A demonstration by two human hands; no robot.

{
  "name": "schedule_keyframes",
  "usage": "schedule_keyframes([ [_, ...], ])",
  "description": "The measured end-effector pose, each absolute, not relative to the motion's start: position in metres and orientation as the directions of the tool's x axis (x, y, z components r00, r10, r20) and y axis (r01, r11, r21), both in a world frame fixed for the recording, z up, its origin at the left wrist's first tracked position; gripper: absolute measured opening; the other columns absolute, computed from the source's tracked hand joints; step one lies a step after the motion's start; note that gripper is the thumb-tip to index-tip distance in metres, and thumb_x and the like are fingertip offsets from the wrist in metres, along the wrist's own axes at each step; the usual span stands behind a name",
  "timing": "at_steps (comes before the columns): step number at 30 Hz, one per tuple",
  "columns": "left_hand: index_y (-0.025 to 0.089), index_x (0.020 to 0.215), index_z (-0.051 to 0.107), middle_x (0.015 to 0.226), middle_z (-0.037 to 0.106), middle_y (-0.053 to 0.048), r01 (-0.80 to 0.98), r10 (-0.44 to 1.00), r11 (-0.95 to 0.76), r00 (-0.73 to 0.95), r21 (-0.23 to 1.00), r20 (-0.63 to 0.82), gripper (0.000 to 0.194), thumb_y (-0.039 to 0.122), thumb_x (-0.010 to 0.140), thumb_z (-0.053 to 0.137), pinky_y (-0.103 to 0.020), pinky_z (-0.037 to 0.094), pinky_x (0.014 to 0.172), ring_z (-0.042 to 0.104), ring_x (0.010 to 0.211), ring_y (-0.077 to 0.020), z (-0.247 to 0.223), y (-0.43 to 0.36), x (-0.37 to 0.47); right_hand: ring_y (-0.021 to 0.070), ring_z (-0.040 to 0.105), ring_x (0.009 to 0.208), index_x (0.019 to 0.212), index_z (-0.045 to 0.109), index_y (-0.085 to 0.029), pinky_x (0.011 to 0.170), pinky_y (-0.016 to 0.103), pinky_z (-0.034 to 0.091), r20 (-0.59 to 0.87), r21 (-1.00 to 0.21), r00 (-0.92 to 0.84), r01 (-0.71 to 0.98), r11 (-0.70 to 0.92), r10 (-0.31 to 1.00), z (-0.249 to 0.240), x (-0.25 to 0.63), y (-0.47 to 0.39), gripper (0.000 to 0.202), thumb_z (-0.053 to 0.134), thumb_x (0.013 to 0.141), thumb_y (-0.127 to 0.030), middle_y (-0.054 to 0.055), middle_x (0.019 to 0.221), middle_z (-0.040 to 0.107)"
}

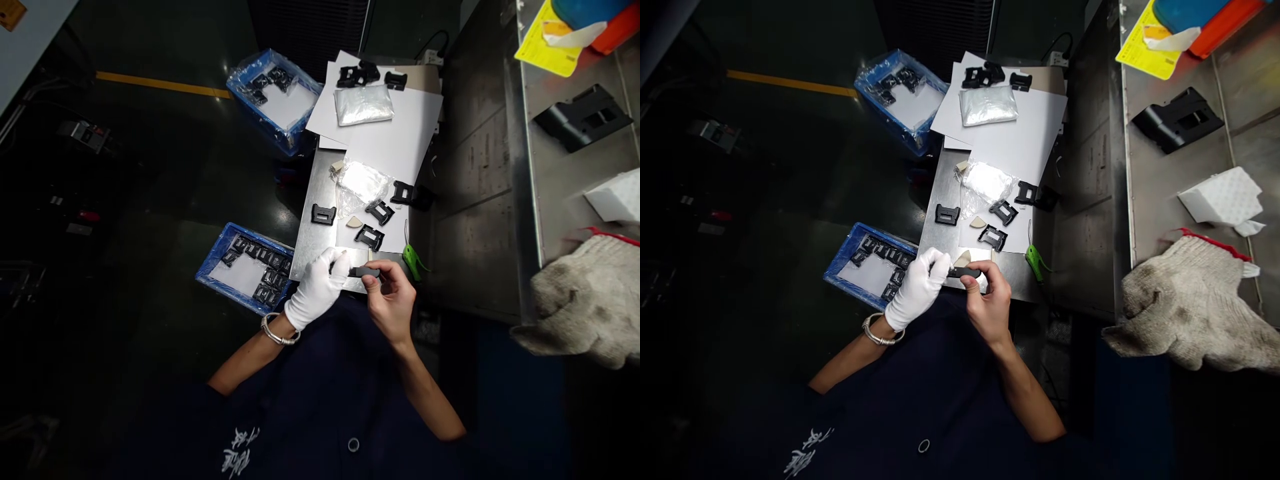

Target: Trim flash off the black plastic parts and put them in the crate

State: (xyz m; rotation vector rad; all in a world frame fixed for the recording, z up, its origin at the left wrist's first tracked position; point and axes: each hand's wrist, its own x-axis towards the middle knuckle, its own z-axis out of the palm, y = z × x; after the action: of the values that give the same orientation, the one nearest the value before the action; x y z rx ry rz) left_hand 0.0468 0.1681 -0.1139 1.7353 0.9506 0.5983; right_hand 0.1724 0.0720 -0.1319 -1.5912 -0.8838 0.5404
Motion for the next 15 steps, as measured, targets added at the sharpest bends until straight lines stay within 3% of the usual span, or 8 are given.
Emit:
schedule_keyframes([
  [3,0.019,0.086,0.056,0.082,0.063,-0.002,0.308,0.801,-0.197,0.598,0.931,-0.029,0.015,0.028,0.098,0.053,-0.028,0.049,0.070,0.061,0.073,-0.0146,-0.1160,0.1688,0.0495,0.0182,0.065,0.089,0.101,0.068,-0.022,0.079,0.032,0.050,0.113,-0.977,0.608,0.212,-0.024,0.786,-0.1335,0.1730,0.0715,0.013,0.070,0.094,-0.032,0.003,0.095,0.068],
  [7,0.020,0.079,0.051,0.075,0.060,-0.001,0.342,0.858,-0.118,0.508,0.932,-0.078,0.024,0.030,0.100,0.048,-0.029,0.048,0.068,0.060,0.070,-0.0150,-0.1174,0.1694,0.0510,0.0175,0.064,0.088,0.100,0.068,-0.022,0.079,0.030,0.049,0.136,-0.960,0.616,0.276,-0.051,0.776,-0.1336,0.1736,0.0726,0.012,0.071,0.094,-0.031,0.002,0.094,0.068],
  [11,0.020,0.097,0.059,0.094,0.068,-0.006,0.230,0.798,-0.153,0.602,0.961,-0.017,0.016,0.031,0.100,0.049,-0.031,0.054,0.076,0.067,0.084,-0.0174,-0.1175,0.1669,0.0516,0.0174,0.064,0.082,0.100,0.067,-0.021,0.074,0.030,0.050,0.134,-0.970,0.637,0.241,-0.031,0.759,-0.1323,0.1786,0.0764,0.016,0.069,0.094,-0.036,0.003,0.090,0.067],
  [15,0.020,0.091,0.059,0.090,0.069,-0.006,0.224,0.878,-0.132,0.479,0.965,0.009,0.007,0.025,0.093,0.057,-0.033,0.056,0.079,0.068,0.084,-0.0184,-0.1219,0.1675,0.0549,0.0184,0.065,0.084,0.101,0.066,-0.021,0.074,0.031,0.051,0.179,-0.946,0.627,0.322,-0.043,0.758,-0.1331,0.1731,0.0772,0.015,0.067,0.096,-0.035,0.003,0.091,0.067],
])
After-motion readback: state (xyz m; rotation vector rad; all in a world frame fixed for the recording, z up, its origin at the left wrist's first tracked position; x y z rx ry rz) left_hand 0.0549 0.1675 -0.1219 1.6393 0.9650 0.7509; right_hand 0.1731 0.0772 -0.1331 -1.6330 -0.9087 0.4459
